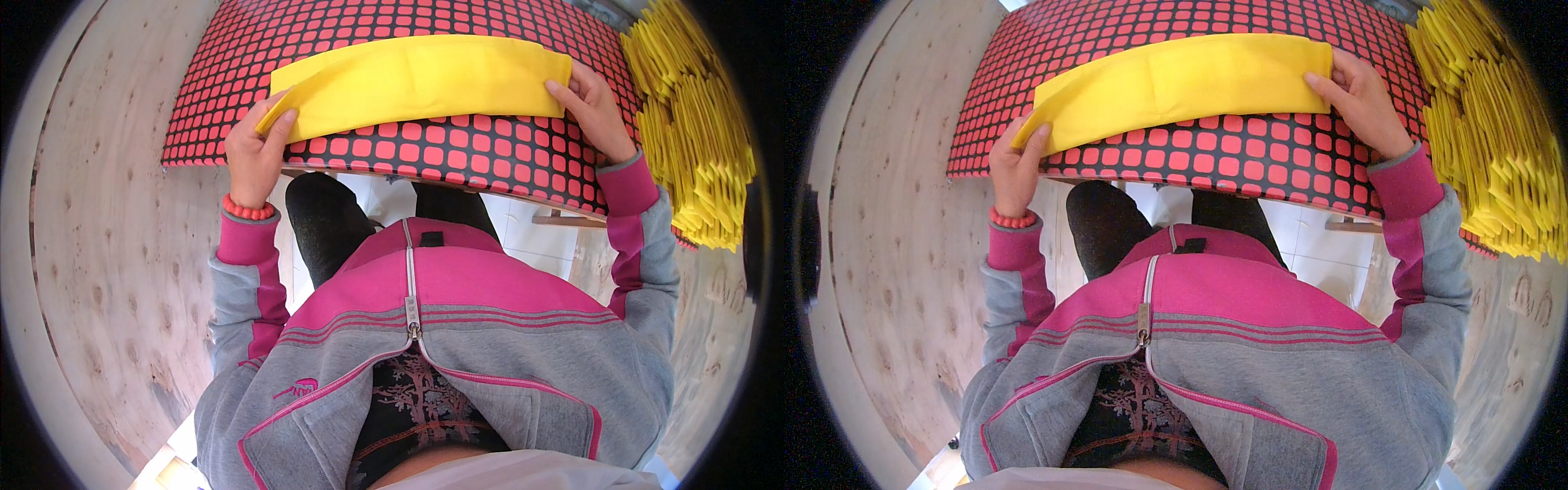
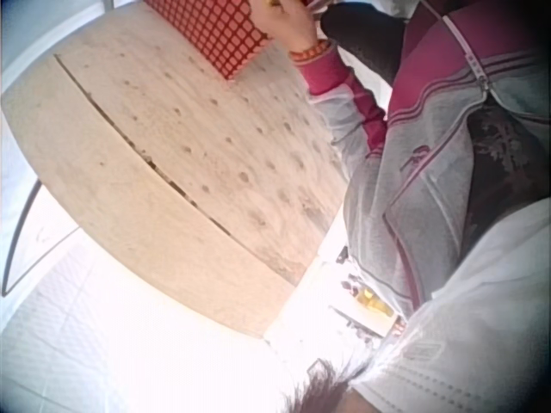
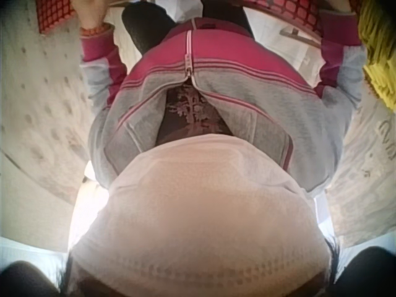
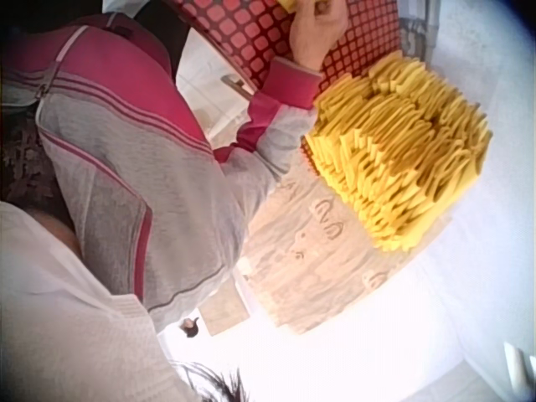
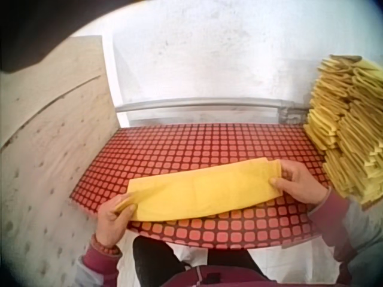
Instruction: The person folds multiple yellow fabric pieces on a patterned table. They smooth each piece, fold it in half, then fold again into a smaller rectangle, and place the finished pieces into a growing stack.
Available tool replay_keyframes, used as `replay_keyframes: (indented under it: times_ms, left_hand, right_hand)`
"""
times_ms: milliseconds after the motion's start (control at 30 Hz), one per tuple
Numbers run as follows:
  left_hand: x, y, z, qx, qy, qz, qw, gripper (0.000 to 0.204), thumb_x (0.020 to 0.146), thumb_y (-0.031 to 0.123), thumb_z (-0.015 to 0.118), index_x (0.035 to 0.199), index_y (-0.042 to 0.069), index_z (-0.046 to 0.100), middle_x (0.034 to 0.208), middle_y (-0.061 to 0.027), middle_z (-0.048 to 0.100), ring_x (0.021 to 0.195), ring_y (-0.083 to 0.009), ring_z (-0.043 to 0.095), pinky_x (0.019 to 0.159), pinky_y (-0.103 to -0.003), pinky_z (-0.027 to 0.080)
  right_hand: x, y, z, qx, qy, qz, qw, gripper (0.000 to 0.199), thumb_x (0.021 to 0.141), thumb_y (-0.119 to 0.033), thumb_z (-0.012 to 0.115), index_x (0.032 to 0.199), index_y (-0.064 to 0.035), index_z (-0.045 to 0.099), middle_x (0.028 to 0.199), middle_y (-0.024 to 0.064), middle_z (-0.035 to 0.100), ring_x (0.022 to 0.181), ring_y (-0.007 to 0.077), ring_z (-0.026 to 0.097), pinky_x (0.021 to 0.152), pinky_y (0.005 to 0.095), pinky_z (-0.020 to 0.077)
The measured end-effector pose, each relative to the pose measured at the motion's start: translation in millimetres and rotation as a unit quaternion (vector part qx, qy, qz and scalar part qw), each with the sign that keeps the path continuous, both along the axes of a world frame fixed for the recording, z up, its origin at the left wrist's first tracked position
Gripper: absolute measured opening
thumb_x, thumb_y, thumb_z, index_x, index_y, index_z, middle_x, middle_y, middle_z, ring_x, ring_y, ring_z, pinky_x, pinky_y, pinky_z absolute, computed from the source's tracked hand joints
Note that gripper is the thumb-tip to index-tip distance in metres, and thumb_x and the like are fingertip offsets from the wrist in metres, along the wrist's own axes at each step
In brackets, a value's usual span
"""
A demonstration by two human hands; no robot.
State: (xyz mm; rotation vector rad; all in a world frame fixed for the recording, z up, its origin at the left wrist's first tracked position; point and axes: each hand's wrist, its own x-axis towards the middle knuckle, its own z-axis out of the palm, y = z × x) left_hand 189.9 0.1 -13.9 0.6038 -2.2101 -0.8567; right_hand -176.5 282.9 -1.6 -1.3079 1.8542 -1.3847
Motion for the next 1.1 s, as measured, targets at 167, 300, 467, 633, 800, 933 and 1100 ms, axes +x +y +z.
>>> replay_keyframes:
  times_ms: [167,300,467,633,800,933,1100]
  left_hand:
    - [0,-9,4,0.045,-0.065,0.036,0.996,0.022,0.098,0.018,0.065,0.109,-0.001,0.068,0.078,-0.0048,0.062,0.07,-0.0107,0.055,0.066,-0.026,0.046]
    - [-10,-15,-5,0.09,0.002,0.047,0.995,0.021,0.097,0.019,0.065,0.105,0.0,0.067,0.078,-0.0063,0.065,0.07,-0.0105,0.057,0.066,-0.028,0.047]
    - [-21,-17,-9,0.0,-0.01,0.085,0.996,0.019,0.098,0.02,0.062,0.103,0.002,0.066,0.08,-0.0121,0.067,0.069,-0.0215,0.063,0.066,-0.035,0.049]
    - [-25,-4,-9,-0.154,-0.101,0.182,0.966,0.018,0.099,0.023,0.06,0.101,0.006,0.065,0.083,-0.0174,0.067,0.073,-0.0356,0.066,0.064,-0.042,0.05]
    - [-29,1,-13,-0.186,-0.104,0.222,0.952,0.022,0.097,0.025,0.063,0.111,0.008,0.067,0.09,-0.0148,0.072,0.078,-0.0338,0.07,0.067,-0.041,0.054]
    - [-31,-3,-17,-0.205,-0.073,0.225,0.95,0.031,0.095,0.025,0.066,0.122,0.01,0.068,0.1,-0.0137,0.074,0.084,-0.032,0.073,0.073,-0.039,0.056]
    - [-30,-4,-20,-0.199,-0.089,0.232,0.948,0.035,0.095,0.024,0.066,0.127,0.01,0.067,0.106,-0.0144,0.075,0.087,-0.0312,0.073,0.074,-0.038,0.056]
  right_hand:
    - [-9,-7,6,0.039,0.083,-0.011,0.996,0.02,0.101,-0.018,0.062,0.109,0.0003,0.061,0.091,0.0001,0.064,0.081,0.0044,0.057,0.068,0.0233,0.0464]
    - [-12,-12,-2,0.096,0.233,-0.073,0.965,0.02,0.099,-0.021,0.064,0.1,-0.0005,0.06,0.082,0.0018,0.061,0.076,0.0067,0.057,0.066,0.0253,0.0464]
    - [-9,-17,-22,-0.018,0.21,-0.089,0.974,0.022,0.096,-0.023,0.067,0.1,-0.0029,0.06,0.075,0.0069,0.058,0.067,0.0175,0.058,0.062,0.0324,0.0462]
    - [-2,-16,-19,0.02,0.298,-0.14,0.944,0.019,0.096,-0.022,0.066,0.101,-0.0054,0.06,0.075,0.0077,0.061,0.066,0.0211,0.06,0.061,0.0341,0.0476]
    - [10,-17,-12,0.04,0.327,-0.173,0.928,0.027,0.094,-0.023,0.067,0.115,-0.0077,0.062,0.074,0.0068,0.06,0.068,0.0228,0.062,0.061,0.0361,0.0487]
    - [14,-14,-12,0.058,0.335,-0.195,0.92,0.044,0.092,-0.025,0.067,0.133,-0.0108,0.058,0.075,0.0065,0.06,0.068,0.0243,0.063,0.062,0.0384,0.0491]
    - [12,-14,-13,0.065,0.345,-0.193,0.916,0.049,0.092,-0.025,0.066,0.138,-0.0115,0.055,0.076,0.0087,0.061,0.069,0.0271,0.063,0.063,0.0403,0.0489]
